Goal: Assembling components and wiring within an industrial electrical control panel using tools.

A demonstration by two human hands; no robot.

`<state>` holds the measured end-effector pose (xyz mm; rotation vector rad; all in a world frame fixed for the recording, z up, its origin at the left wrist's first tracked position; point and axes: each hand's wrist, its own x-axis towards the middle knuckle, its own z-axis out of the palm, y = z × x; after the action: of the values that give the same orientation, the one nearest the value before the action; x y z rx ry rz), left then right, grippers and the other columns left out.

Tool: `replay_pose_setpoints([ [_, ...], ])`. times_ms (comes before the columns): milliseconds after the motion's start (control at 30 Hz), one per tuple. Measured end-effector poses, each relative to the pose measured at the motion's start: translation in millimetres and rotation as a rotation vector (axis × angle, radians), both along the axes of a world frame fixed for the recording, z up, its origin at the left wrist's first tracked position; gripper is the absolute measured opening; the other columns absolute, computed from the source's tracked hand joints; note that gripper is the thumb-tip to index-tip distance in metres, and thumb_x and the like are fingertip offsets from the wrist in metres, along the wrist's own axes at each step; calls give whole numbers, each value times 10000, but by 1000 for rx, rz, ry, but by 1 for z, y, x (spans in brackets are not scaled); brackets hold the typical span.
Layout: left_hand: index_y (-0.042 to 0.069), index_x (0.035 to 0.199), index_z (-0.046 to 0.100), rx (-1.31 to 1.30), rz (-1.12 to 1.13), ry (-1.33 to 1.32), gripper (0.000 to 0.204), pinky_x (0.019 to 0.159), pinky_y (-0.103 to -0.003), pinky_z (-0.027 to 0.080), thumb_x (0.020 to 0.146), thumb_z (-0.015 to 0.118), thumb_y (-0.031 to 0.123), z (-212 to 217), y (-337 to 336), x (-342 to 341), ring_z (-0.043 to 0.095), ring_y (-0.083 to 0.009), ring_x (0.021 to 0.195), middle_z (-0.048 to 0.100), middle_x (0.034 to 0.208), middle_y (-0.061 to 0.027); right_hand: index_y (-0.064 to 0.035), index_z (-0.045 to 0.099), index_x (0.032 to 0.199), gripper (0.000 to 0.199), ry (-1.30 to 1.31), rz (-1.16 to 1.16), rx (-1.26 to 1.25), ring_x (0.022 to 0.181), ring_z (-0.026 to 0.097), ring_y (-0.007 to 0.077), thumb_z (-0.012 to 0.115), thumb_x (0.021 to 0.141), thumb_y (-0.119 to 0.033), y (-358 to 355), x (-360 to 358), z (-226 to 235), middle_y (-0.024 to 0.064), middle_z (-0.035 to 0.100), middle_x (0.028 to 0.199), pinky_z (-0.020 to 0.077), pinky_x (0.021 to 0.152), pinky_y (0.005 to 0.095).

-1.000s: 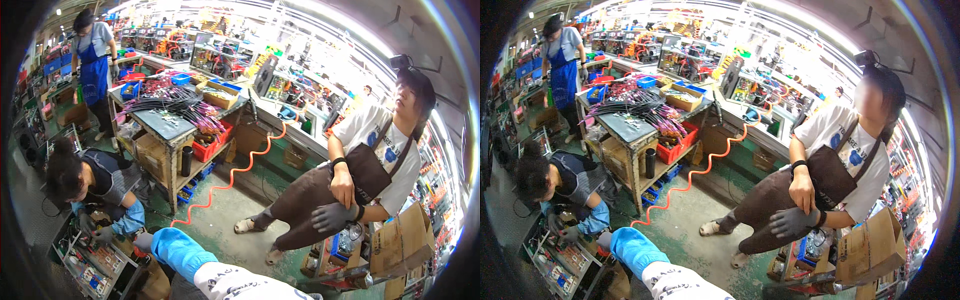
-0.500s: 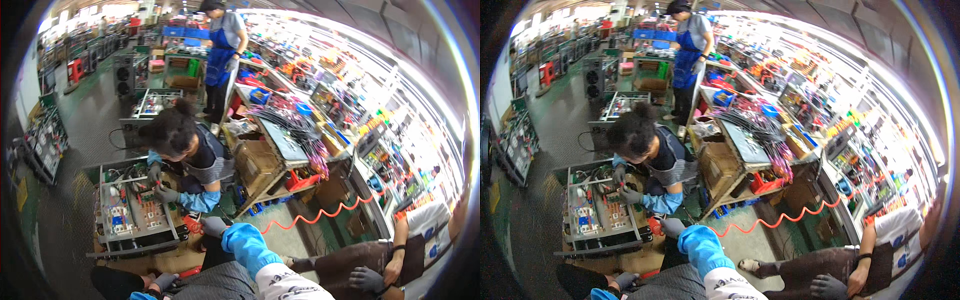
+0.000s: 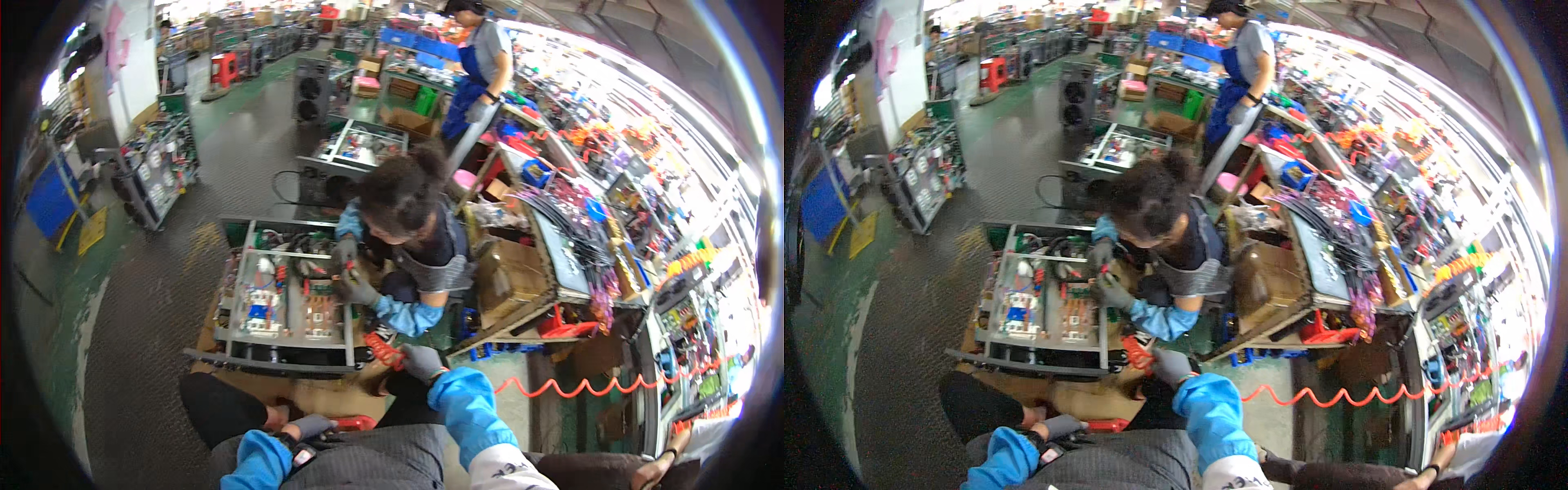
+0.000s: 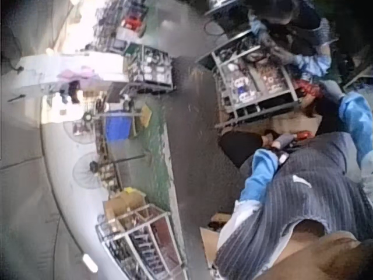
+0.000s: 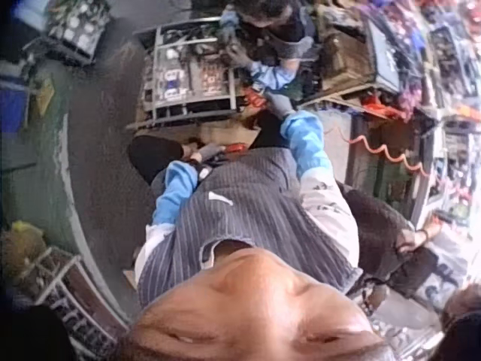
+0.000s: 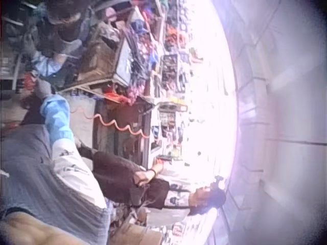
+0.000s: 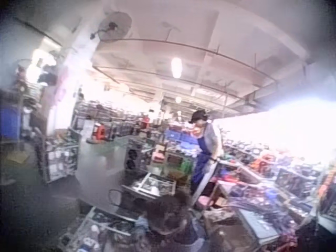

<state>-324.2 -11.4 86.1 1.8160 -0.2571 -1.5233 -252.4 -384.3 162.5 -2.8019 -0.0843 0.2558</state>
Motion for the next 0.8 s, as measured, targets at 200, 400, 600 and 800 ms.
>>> replay_pose_setpoints([
  [200,64,1093,697,21,5,30,440,709,-309,501,960,461,411,10,-1,-3,598,-153,687,690,977,-49,-158,644,1030,247,0,10,-83,742,658,392,568,835,-290,2,1,-8,181,672,774,506,649,511],
  [400,81,1064,708,30,28,6,409,657,-294,486,960,478,403,10,5,-10,589,-133,663,686,907,-27,-153,658,1018,251,-1,17,-90,733,657,393,559,818,-268,15,-1,-8,194,668,767,509,652,514],
  [600,80,963,712,-81,288,243,362,514,-278,404,929,530,391,-21,13,-18,498,-86,543,613,715,31,-106,664,936,189,-86,54,-69,705,648,401,571,824,-226,6,7,-23,202,655,731,503,640,507],
  [800,65,970,716,11,154,48,395,570,-322,449,911,532,410,-14,2,-8,553,-138,577,664,796,-27,-103,641,904,174,-100,37,-111,704,640,396,579,803,-230,7,8,0,192,647,725,497,646,511],
])
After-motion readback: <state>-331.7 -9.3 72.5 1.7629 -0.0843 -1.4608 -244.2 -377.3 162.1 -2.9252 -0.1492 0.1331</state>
